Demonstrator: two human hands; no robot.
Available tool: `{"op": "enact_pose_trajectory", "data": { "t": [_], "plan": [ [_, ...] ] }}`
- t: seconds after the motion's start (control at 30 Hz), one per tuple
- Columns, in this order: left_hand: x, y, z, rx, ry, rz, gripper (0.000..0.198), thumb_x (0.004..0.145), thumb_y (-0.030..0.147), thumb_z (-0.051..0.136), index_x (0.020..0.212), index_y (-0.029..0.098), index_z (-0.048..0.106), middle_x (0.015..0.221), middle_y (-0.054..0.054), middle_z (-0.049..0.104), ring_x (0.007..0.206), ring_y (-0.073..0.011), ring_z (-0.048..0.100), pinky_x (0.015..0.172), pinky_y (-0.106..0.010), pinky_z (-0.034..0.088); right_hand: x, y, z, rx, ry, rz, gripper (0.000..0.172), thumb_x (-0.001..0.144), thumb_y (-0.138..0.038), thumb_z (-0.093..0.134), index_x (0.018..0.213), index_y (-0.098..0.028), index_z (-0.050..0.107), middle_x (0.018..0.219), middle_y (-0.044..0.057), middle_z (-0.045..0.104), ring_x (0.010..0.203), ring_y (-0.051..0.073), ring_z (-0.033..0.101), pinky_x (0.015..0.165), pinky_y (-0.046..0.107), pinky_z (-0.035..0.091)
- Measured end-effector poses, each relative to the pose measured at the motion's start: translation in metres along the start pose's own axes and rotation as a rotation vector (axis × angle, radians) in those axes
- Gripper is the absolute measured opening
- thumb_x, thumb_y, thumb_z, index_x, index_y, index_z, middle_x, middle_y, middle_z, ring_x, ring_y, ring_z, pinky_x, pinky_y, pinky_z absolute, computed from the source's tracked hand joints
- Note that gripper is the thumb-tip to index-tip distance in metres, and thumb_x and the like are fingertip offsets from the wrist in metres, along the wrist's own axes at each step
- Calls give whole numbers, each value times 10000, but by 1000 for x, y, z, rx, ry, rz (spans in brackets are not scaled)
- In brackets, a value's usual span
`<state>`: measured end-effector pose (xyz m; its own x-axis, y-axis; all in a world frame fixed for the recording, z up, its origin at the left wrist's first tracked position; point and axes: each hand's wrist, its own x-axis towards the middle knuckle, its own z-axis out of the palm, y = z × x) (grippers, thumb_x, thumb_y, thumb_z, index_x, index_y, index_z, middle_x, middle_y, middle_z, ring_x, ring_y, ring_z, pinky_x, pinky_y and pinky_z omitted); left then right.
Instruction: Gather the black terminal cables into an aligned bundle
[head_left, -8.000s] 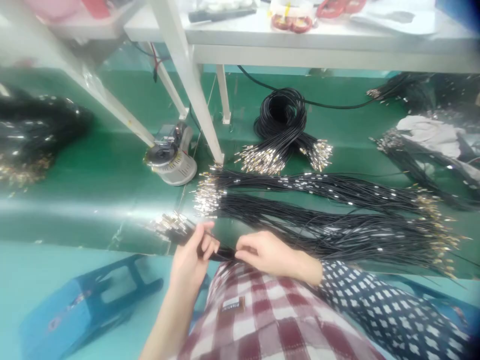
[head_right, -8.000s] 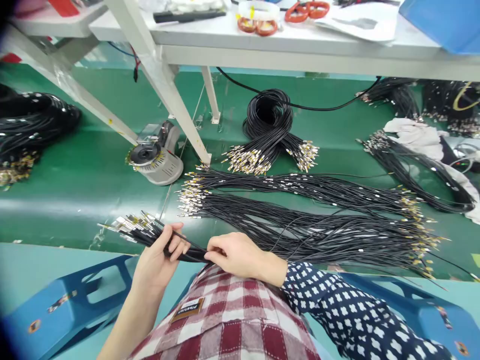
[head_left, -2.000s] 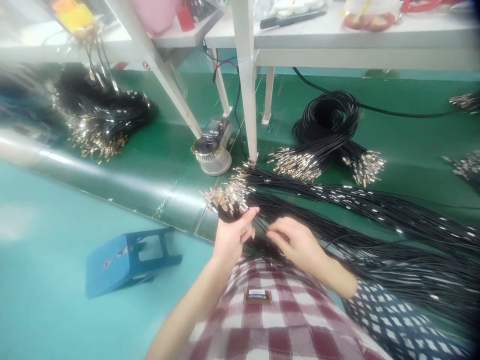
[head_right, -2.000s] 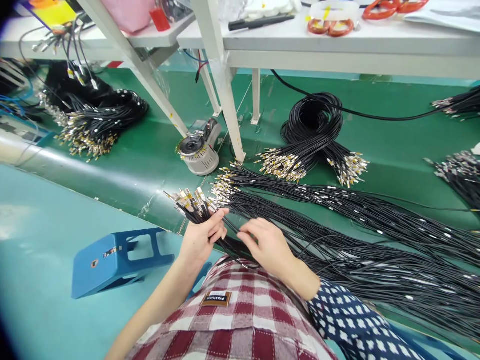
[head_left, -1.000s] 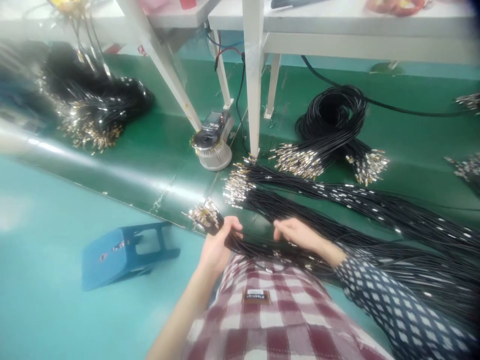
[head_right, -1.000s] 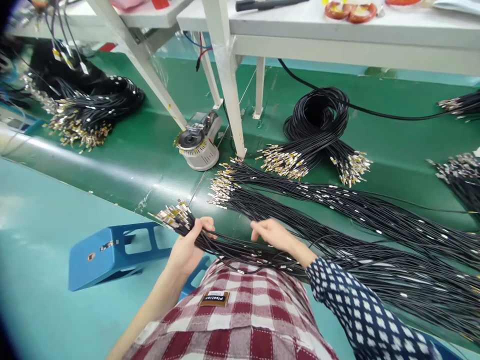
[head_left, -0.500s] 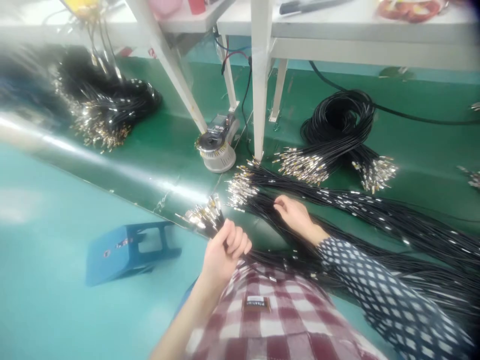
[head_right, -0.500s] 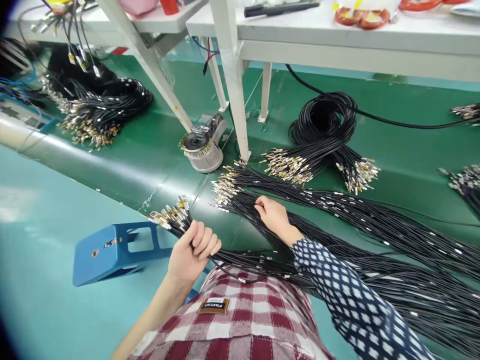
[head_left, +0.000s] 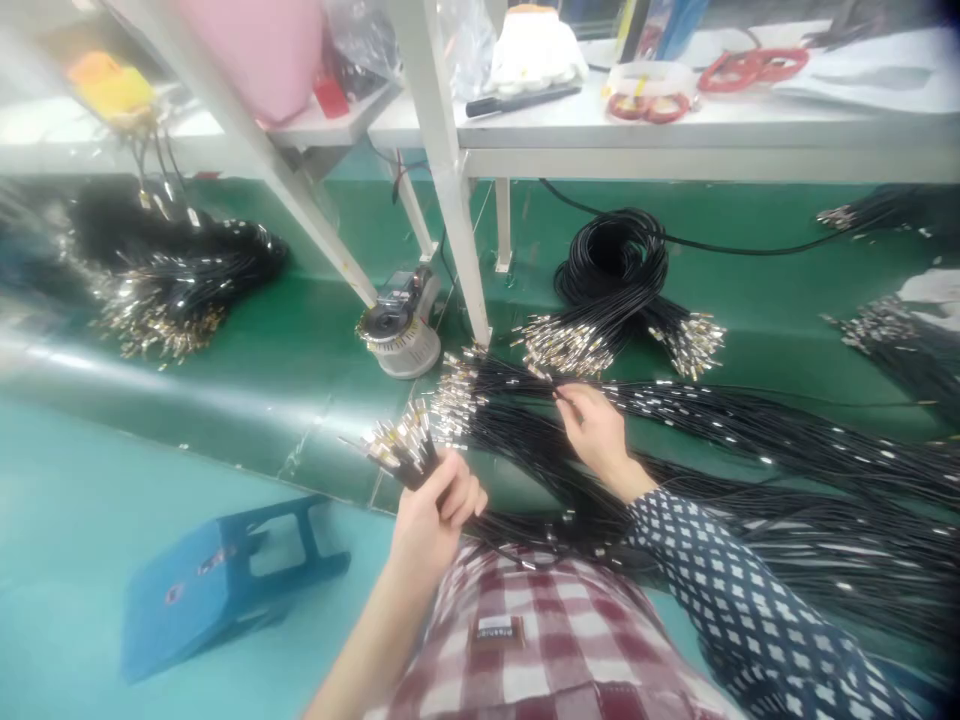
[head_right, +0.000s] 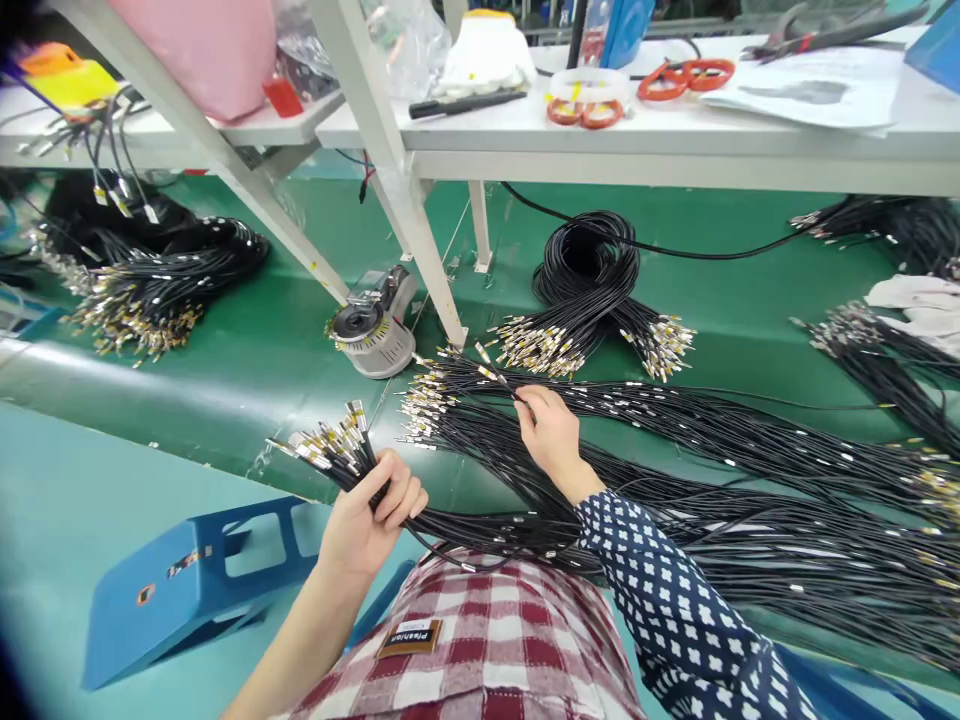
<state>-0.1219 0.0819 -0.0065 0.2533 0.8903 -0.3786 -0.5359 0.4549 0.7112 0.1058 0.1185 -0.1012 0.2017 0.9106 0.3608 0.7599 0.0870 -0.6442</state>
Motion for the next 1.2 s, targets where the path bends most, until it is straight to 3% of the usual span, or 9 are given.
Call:
{"op": "enact_pose_trajectory", "data": {
  "t": [0.17, 0.33, 0.43, 0.53, 0.77, 0.9, 1.0, 1.1, 1.2],
  "plan": [
    [-1, 1, 6, 34, 35, 7, 97, 843, 242, 606, 814, 150, 609, 376, 104, 278, 355, -51, 235, 470, -231, 269, 1, -32, -32, 527, -268, 183, 299, 872, -426, 544, 847, -164, 686, 641, 28, 620, 633, 156, 565, 647, 286, 473],
    [3, 4, 21, 51, -5, 27, 264, 844, 252, 617, 1086, 147, 612, 398, 113, 292, 366, -59, 249, 480, -239, 292, -3, -69, -73, 891, -506, 300, 327, 864, -461, 586, 853, -147, 677, 527, -24, 492, 502, 98, 426, 538, 245, 375],
    [8, 5, 28, 44, -28, 38, 313, 857, 281, 612, 1142, 152, 598, 403, 114, 296, 367, -61, 252, 478, -238, 292, -9, -73, -74, 962, -667, 334, 361, 850, -488, 608, 819, -134, 672, 499, -34, 462, 493, 88, 397, 537, 241, 350],
    [12, 4, 31, 47, -4, 36, 264, 850, 289, 626, 1057, 127, 634, 394, 113, 289, 362, -53, 250, 471, -233, 289, -17, -71, -66, 971, -766, 367, 398, 848, -517, 601, 824, -125, 672, 498, -34, 478, 491, 84, 400, 550, 242, 350],
    [13, -1, 30, 94, 63, 11, 225, 771, 283, 710, 889, 96, 668, 367, 113, 298, 342, -45, 275, 458, -235, 306, -16, -82, -64, 905, -770, 390, 381, 842, -503, 607, 747, -136, 650, 734, 65, 710, 702, 151, 590, 729, 285, 443],
    [14, 0, 33, 140, 97, -3, 277, 712, 271, 755, 913, 96, 680, 358, 122, 297, 332, -40, 280, 456, -237, 327, -12, -83, -67, 826, -855, 366, 395, 868, -500, 555, 776, -126, 642, 591, 35, 667, 537, 116, 516, 580, 249, 400],
    [15, 0, 34, 174, 122, -2, 268, 666, 257, 788, 846, 89, 681, 365, 117, 318, 334, -31, 276, 441, -235, 312, -11, -85, -66, 802, -910, 312, 404, 884, -495, 517, 825, -119, 655, 612, 38, 666, 555, 125, 535, 568, 249, 406],
    [16, -2, 35, 198, 144, 19, 247, 642, 248, 804, 768, 88, 664, 374, 105, 348, 335, -30, 293, 420, -232, 280, -11, -93, -60, 688, -741, 198, 342, 876, -453, 534, 847, -140, 669, 816, 59, 698, 697, 152, 574, 648, 270, 438],
    [15, -4, 36, 210, 170, 35, 252, 628, 243, 811, 751, 92, 652, 378, 103, 360, 333, -31, 303, 411, -228, 274, -14, -96, -56, 467, -591, 90, 260, 877, -390, 549, 857, -170, 685, 811, 42, 675, 693, 148, 534, 649, 274, 421]
  ]
}}
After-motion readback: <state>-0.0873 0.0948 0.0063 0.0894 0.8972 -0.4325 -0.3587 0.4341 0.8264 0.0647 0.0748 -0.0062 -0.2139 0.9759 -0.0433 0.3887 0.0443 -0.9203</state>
